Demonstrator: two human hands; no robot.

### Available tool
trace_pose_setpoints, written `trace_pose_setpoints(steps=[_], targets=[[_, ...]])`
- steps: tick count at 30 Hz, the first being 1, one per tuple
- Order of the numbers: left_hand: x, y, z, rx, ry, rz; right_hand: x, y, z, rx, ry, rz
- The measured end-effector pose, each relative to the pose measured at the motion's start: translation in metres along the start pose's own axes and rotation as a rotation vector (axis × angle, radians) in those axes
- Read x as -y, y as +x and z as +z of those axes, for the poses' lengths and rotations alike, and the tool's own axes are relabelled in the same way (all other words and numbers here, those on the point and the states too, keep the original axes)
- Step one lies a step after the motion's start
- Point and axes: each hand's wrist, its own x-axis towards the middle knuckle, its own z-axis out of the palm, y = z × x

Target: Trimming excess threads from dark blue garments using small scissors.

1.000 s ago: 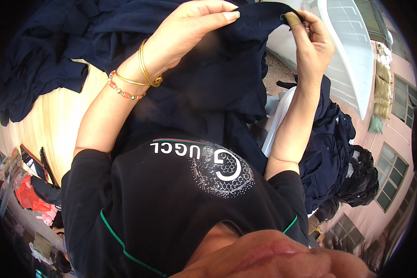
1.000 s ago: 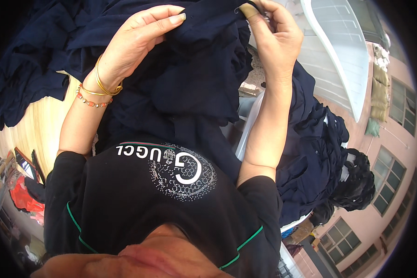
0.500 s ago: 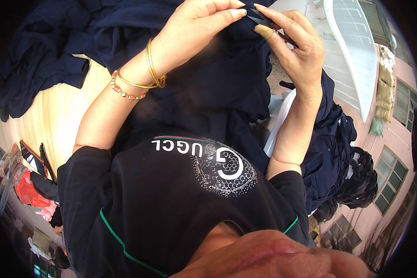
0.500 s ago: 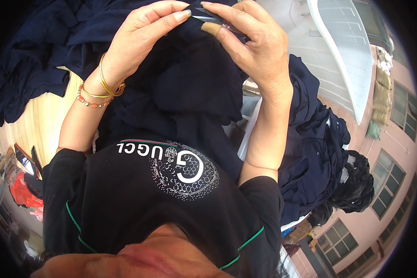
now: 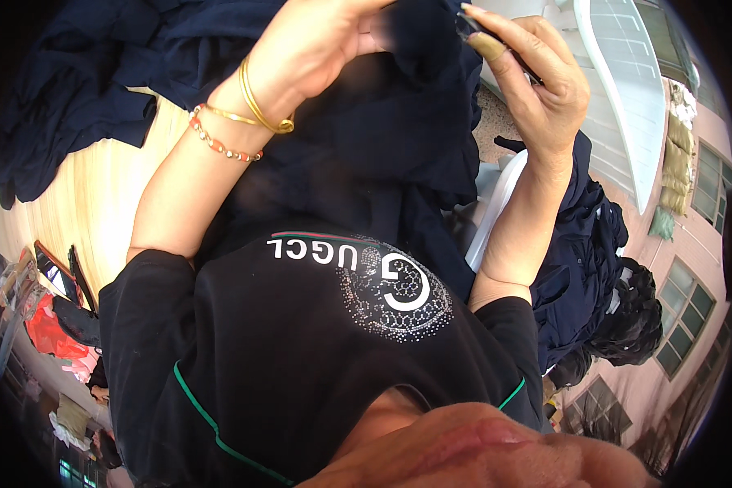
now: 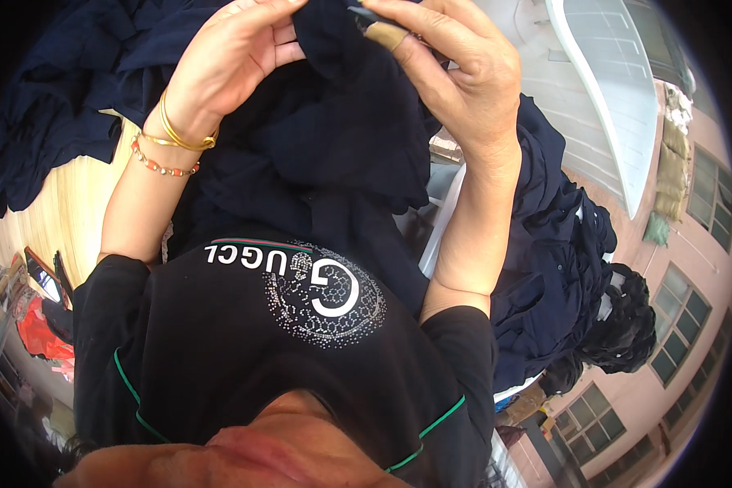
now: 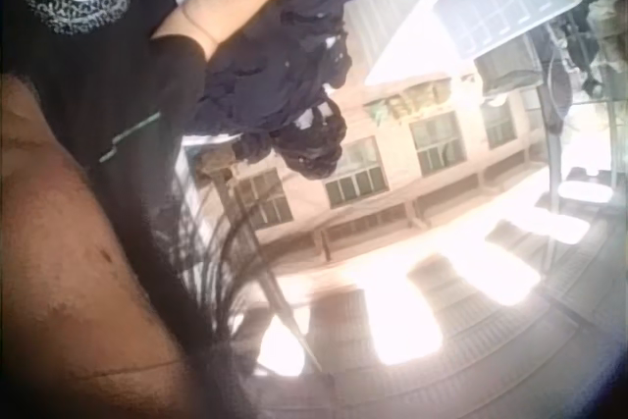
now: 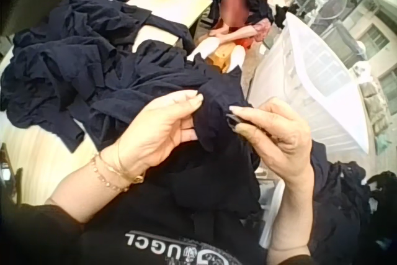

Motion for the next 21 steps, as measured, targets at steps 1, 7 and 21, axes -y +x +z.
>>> trace_pose_setpoints(steps=[1, 7, 21], targets=[[-0.001, 0.001, -0.005, 0.022, -0.105, -0.015, 0.0, 0.0, 0.001, 0.0, 0.001, -0.001], [0.008, 0.007, -0.027, 0.1, -0.281, 0.012, -0.007, 0.001, 0.012, 0.172, 0.065, -0.027], [0.004, 0.001, -0.014, -0.019, -0.153, 0.02, -0.02, 0.001, 0.03, 0.246, -0.051, -0.029]])
